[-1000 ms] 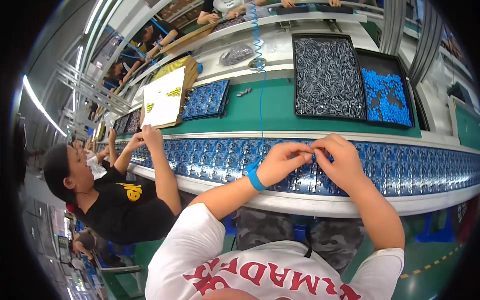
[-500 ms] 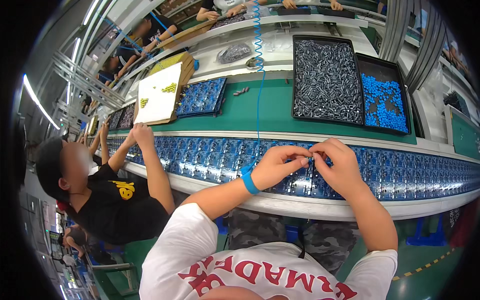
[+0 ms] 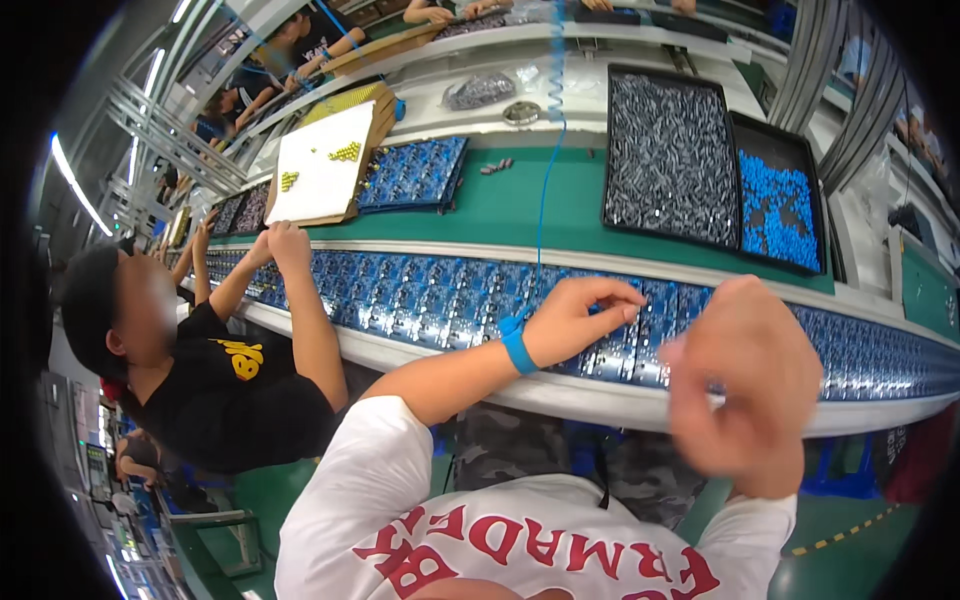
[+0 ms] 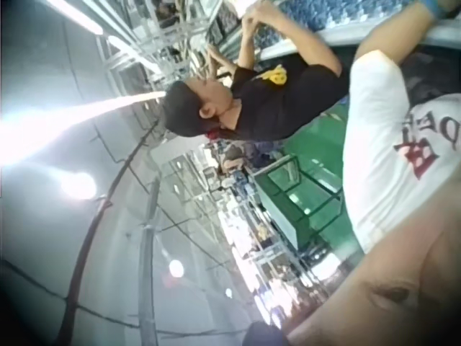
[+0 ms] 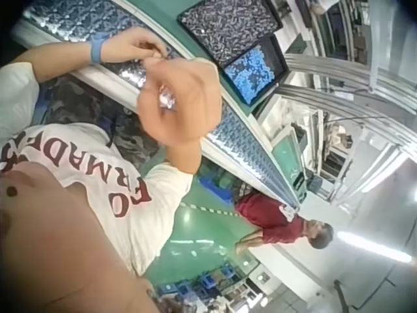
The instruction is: Assembling small electronic components onto circuit boards on a production line.
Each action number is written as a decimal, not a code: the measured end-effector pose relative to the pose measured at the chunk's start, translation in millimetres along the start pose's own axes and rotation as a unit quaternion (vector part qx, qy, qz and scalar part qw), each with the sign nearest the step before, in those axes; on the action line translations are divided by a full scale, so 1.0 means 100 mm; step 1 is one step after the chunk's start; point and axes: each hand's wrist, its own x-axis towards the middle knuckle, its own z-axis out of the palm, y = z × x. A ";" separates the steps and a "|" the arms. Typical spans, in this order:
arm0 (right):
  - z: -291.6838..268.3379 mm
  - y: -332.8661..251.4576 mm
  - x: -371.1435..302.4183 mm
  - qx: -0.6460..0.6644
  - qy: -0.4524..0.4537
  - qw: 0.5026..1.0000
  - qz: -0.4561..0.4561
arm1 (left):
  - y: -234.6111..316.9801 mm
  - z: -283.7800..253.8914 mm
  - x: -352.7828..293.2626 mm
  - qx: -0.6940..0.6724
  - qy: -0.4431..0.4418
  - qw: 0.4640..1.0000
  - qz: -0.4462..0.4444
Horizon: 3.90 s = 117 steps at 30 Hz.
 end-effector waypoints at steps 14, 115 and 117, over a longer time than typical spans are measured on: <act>0.55 -0.96 0.65 0.252 -0.262 0.930 0.047 | -0.06 0.12 0.11 0.039 0.021 0.995 0.089; -0.66 1.43 -1.58 -0.156 0.059 0.957 0.237 | -0.11 0.98 0.96 0.422 -0.133 0.862 0.246; -0.67 1.43 -1.59 -0.153 0.064 0.957 0.238 | -0.14 1.03 0.98 0.423 -0.129 0.862 0.250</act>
